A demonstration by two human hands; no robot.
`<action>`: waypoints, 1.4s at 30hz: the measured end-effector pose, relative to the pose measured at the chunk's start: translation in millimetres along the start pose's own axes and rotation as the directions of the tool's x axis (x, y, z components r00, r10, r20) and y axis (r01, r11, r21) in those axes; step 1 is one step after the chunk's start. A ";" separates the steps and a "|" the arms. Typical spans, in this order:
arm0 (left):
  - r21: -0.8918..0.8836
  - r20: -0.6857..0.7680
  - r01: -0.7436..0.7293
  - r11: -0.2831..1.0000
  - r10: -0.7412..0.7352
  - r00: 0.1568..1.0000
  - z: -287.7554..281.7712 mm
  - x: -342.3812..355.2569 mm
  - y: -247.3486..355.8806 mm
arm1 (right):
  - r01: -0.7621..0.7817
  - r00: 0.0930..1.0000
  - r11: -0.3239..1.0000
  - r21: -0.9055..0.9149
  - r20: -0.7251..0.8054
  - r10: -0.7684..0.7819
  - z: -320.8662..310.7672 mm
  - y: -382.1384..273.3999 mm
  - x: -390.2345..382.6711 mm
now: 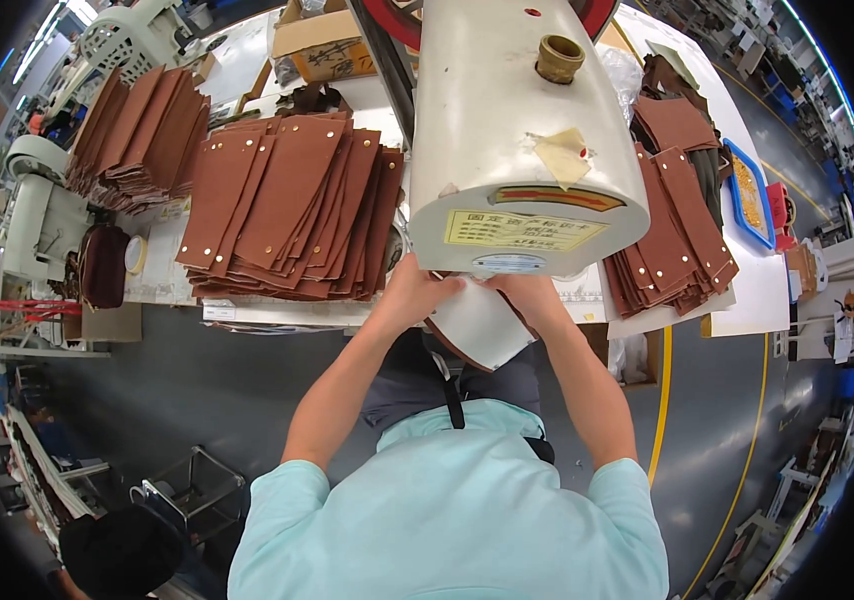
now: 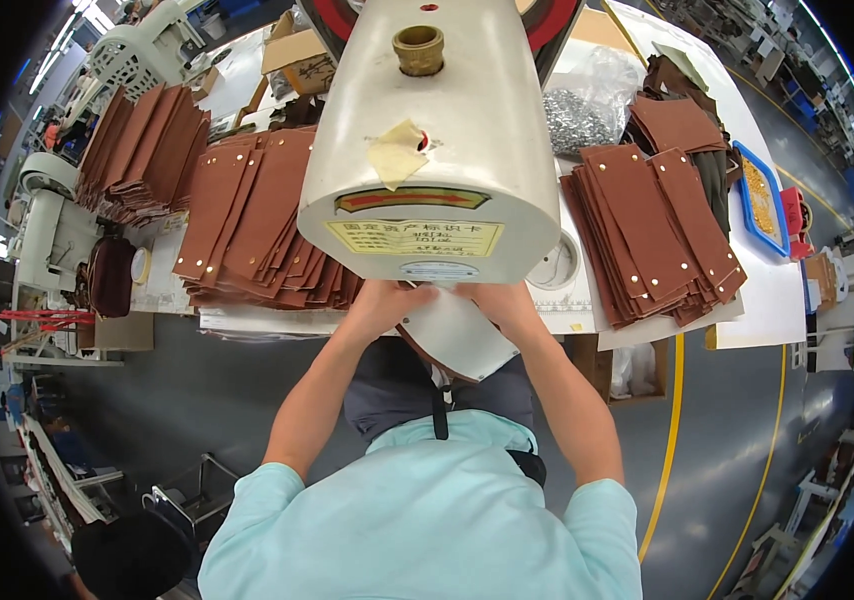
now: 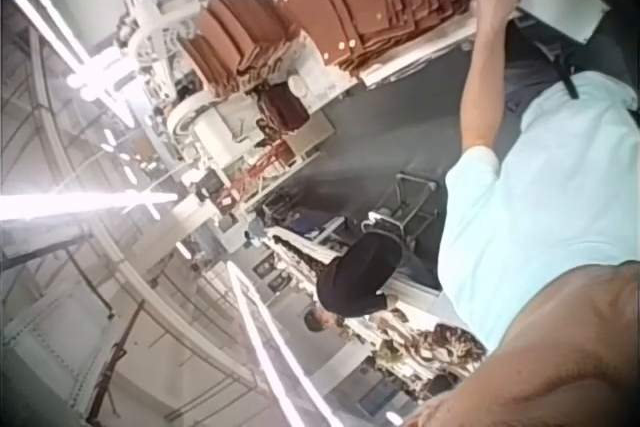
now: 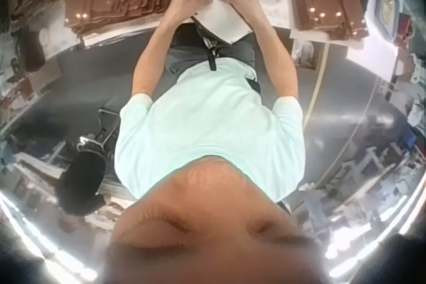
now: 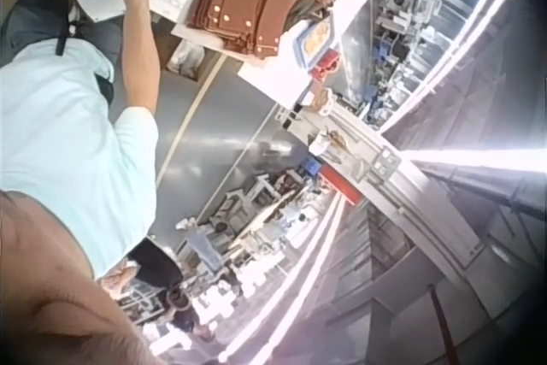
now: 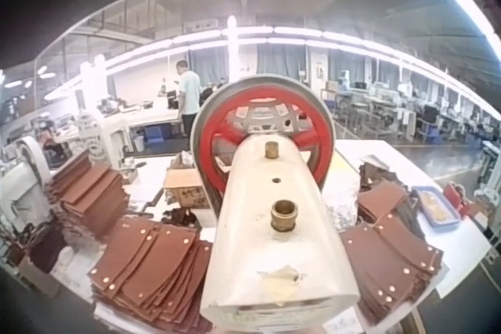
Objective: Using a press machine to punch holes or attach hardware to leather pieces.
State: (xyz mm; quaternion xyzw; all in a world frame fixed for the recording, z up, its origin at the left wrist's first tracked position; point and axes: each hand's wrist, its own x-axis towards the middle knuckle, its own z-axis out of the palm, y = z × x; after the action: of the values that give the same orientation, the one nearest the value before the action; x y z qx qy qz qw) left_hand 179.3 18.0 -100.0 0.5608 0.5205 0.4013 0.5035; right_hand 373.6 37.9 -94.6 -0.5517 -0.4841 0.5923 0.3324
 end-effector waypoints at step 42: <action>0.121 0.189 0.120 0.985 -0.141 0.972 -10.4 -16.6 25.0 | 0.169 0.984 0.960 -0.224 0.096 -0.151 -9.0 4.5 9.3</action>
State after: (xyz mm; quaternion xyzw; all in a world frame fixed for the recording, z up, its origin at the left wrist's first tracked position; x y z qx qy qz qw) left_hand 171.3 4.3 -72.4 0.5890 0.5250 0.2807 0.5465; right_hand 381.4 47.0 -101.2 -0.5222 -0.6052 0.5241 0.2938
